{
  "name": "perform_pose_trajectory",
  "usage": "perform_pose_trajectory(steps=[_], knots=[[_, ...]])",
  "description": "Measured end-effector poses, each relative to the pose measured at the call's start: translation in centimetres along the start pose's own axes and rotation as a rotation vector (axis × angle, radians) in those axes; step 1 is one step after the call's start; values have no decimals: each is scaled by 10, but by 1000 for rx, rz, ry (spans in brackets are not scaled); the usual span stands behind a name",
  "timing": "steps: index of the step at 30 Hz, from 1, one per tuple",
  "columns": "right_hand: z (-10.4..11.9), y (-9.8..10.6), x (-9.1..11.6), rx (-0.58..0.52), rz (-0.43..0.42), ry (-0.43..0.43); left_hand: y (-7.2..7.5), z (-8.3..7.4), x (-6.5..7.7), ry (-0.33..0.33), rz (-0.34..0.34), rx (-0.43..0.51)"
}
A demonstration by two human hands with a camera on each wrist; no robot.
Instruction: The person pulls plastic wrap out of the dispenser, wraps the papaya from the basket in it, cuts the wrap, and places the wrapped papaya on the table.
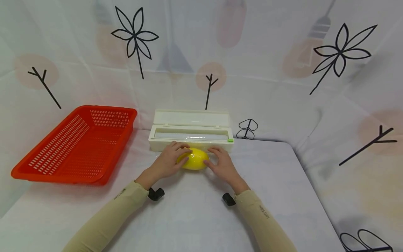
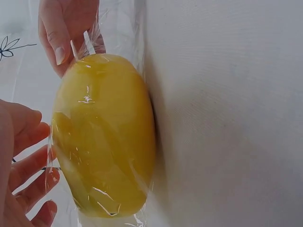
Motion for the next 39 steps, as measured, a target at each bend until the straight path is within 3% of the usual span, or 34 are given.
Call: perform_pose_trajectory(steps=[11, 16, 19, 23, 28, 33, 39], knots=[[-11, 7, 5, -2, 0, -63, 0, -5, -5, 3, 9, 14], [-23, 19, 6, 1, -45, -123, -2, -6, -6, 11, 36, 0], [-29, 34, 4, -16, -119, -140, -3, -6, -7, 19, 44, 2], [-41, 58, 4, -55, -287, -159, -3, -6, -10, 17, 34, 18], [-64, 76, 6, -96, -442, -275, -7, -13, -22, 7, 45, 37], [-84, 66, 0, -208, -376, -428, -18, -20, -45, 70, 77, 155], [-98, 43, -8, -310, -252, -517, -39, -23, -77, 238, 32, 444]])
Point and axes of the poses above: each hand's wrist, its own x-axis away from the middle knuckle, its own y-axis out of the back of the hand, z = x × y, the point moved 10 cm from there along -x, towards the middle knuckle, and after that the axes turned 9 degrees about -z, right-handed, at the moved point
